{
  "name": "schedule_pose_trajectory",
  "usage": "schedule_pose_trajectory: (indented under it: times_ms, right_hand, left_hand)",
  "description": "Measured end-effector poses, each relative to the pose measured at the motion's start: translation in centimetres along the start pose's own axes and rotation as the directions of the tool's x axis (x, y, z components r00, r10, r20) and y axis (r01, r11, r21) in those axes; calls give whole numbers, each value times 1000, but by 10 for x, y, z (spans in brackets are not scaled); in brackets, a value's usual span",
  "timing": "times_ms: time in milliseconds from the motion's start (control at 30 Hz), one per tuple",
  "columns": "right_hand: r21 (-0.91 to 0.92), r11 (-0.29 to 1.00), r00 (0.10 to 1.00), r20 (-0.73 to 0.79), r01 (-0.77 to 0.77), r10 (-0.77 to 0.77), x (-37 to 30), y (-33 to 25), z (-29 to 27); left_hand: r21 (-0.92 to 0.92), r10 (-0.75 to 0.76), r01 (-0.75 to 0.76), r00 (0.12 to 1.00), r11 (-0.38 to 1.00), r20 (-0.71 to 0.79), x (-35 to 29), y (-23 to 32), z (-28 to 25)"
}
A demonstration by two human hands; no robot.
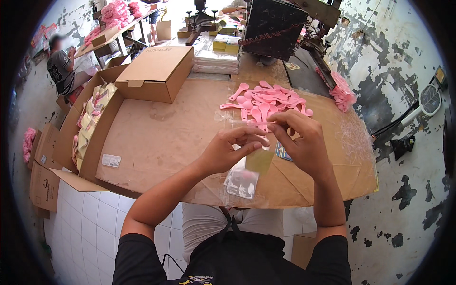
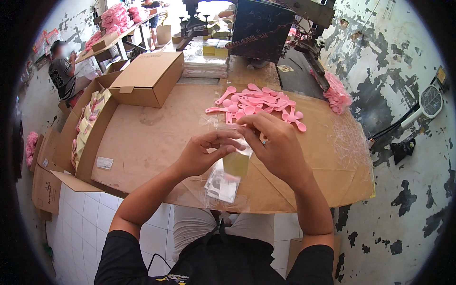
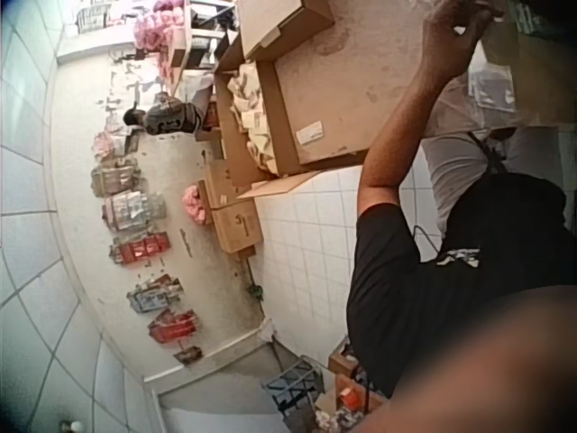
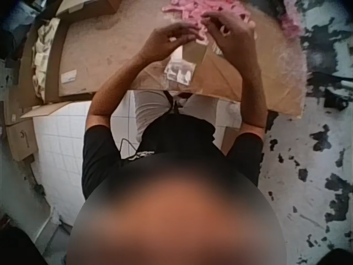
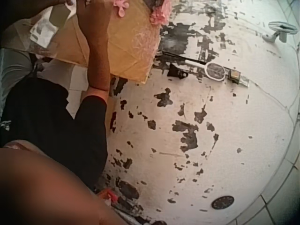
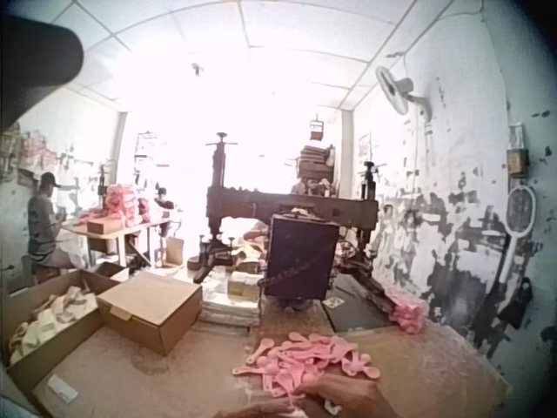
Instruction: Placing pink objects and cards into clear plastic sleeves.
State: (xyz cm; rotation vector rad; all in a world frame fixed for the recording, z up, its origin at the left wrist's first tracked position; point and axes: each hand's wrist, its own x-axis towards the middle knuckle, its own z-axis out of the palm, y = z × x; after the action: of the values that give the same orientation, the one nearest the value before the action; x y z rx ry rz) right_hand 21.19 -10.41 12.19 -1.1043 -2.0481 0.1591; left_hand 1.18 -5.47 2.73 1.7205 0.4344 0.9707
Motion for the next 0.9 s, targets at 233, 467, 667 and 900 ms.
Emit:
schedule_pose_trajectory:
  times_ms: [233, 467, 667, 900]
  right_hand:
    - [-464, 828, 928, -32, 316, -372, 4, 9, 23]
    - [-632, 662, 895, 122, 404, -430, 7, 17, 40]
    - [-293, 955, 980, -174, 46, -100, 18, 55, 18]
    - [550, 646, 847, 300, -530, 439, -50, 184, -122]
  left_hand:
    - [46, 49, -44, 993, 998, -106, -4, 5, 0]
    - [411, -19, 66, 993, 909, -118, -7, 13, 0]
    - [357, -27, 51, 997, 933, -70, -4, 8, -3]
    - [-3, -150, 151, 980, 989, -131, 0, -1, -9]
